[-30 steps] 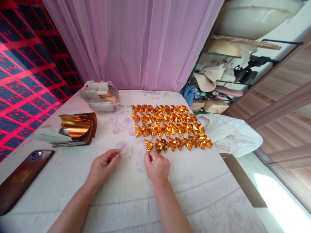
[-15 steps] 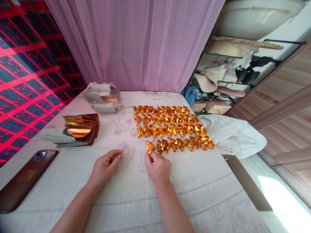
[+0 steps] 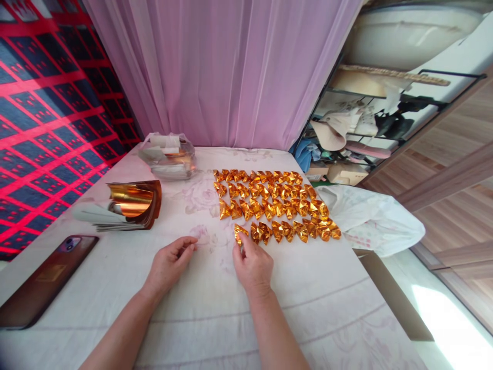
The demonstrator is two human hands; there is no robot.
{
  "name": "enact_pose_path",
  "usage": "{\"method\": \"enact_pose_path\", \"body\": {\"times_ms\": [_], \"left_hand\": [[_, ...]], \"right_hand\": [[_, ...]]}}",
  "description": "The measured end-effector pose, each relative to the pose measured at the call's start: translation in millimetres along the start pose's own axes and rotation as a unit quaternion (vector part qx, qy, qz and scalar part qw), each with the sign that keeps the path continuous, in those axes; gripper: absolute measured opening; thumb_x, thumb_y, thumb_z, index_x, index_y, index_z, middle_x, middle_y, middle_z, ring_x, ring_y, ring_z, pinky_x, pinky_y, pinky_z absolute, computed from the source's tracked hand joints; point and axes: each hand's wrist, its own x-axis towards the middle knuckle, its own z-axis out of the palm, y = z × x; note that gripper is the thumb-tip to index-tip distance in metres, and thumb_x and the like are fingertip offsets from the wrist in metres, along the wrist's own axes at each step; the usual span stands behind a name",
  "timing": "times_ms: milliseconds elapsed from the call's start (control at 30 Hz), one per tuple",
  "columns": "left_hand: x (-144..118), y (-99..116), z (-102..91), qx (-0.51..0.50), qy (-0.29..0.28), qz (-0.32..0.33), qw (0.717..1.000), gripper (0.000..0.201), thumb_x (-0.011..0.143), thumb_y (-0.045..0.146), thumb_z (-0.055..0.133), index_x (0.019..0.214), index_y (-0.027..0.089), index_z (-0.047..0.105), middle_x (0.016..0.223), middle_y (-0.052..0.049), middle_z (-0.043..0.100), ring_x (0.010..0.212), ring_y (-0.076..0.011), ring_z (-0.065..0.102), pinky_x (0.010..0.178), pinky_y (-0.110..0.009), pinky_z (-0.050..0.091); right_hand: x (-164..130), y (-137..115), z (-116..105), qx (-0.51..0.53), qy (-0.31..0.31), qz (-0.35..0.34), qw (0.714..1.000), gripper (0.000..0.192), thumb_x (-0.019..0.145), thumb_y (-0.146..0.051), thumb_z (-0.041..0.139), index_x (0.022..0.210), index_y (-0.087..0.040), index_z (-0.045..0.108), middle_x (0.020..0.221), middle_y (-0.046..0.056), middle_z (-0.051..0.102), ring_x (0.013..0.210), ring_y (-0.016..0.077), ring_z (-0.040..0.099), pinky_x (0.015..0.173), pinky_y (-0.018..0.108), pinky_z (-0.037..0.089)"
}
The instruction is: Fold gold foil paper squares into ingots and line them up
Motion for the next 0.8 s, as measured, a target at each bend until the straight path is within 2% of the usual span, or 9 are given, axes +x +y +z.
{"method": "enact_pose_path", "body": {"times_ms": [100, 200, 333, 433, 600, 800], "left_hand": [[-0.1, 0.6, -0.1, -0.003, 0.002, 0.0, 1.0, 0.034, 0.082, 0.044, 0.05, 0.097, 0.021, 0.071, 0.079, -0.001, 0.076, 0.063, -0.0159, 0.065, 0.06, -0.025, 0.05], [0.5, -2.3, 0.9, -0.011, 0.005, 0.002, 1.0, 0.034, 0.082, 0.044, 0.051, 0.097, 0.021, 0.071, 0.079, -0.002, 0.076, 0.064, -0.0159, 0.066, 0.062, -0.025, 0.05], [1.4, -7.8, 2.2, -0.022, 0.01, 0.008, 1.0, 0.033, 0.083, 0.044, 0.051, 0.098, 0.021, 0.071, 0.081, -0.002, 0.076, 0.068, -0.0165, 0.068, 0.066, -0.025, 0.052], [1.7, -10.0, 2.9, -0.022, 0.009, 0.008, 1.0, 0.033, 0.084, 0.044, 0.051, 0.098, 0.021, 0.071, 0.08, -0.002, 0.075, 0.064, -0.016, 0.066, 0.064, -0.025, 0.052], [2.7, -11.6, 3.3, -0.019, 0.01, 0.01, 1.0, 0.034, 0.084, 0.045, 0.051, 0.099, 0.021, 0.071, 0.079, -0.001, 0.074, 0.063, -0.0157, 0.065, 0.064, -0.025, 0.052], [4.3, -10.8, 2.3, -0.012, 0.014, 0.01, 1.0, 0.035, 0.082, 0.045, 0.05, 0.098, 0.021, 0.07, 0.077, -0.001, 0.073, 0.063, -0.0161, 0.064, 0.062, -0.025, 0.051]], "right_hand": [[-0.8, -2.8, -1.4, 0.031, 0.002, -0.03, 0.999, 0.027, 0.094, -0.027, 0.048, 0.083, -0.019, 0.072, 0.053, -0.003, 0.064, 0.048, 0.0103, 0.057, 0.056, 0.022, 0.037], [-3.2, -9.5, -2.5, 0.068, -0.044, -0.069, 0.994, 0.027, 0.091, -0.022, 0.048, 0.071, -0.02, 0.065, 0.051, -0.004, 0.06, 0.048, 0.0098, 0.056, 0.056, 0.022, 0.035], [-6.5, -17.5, -2.1, 0.088, -0.103, -0.095, 0.986, 0.027, 0.09, -0.02, 0.047, 0.067, -0.021, 0.062, 0.052, -0.004, 0.06, 0.049, 0.0092, 0.057, 0.056, 0.023, 0.033], [-7.1, -17.0, -1.1, 0.073, -0.101, -0.086, 0.989, 0.028, 0.091, -0.02, 0.046, 0.07, -0.021, 0.064, 0.053, -0.004, 0.062, 0.049, 0.0097, 0.058, 0.055, 0.024, 0.033], [-6.6, -9.7, 1.7, 0.039, -0.037, -0.032, 0.998, 0.026, 0.093, -0.023, 0.046, 0.099, -0.018, 0.071, 0.057, -0.002, 0.067, 0.052, 0.0121, 0.062, 0.057, 0.024, 0.037], [-9.4, -7.2, 8.0, 0.042, -0.08, -0.059, 0.994, 0.026, 0.091, -0.021, 0.046, 0.091, -0.02, 0.072, 0.06, -0.001, 0.07, 0.053, 0.0122, 0.063, 0.056, 0.024, 0.034]]}}
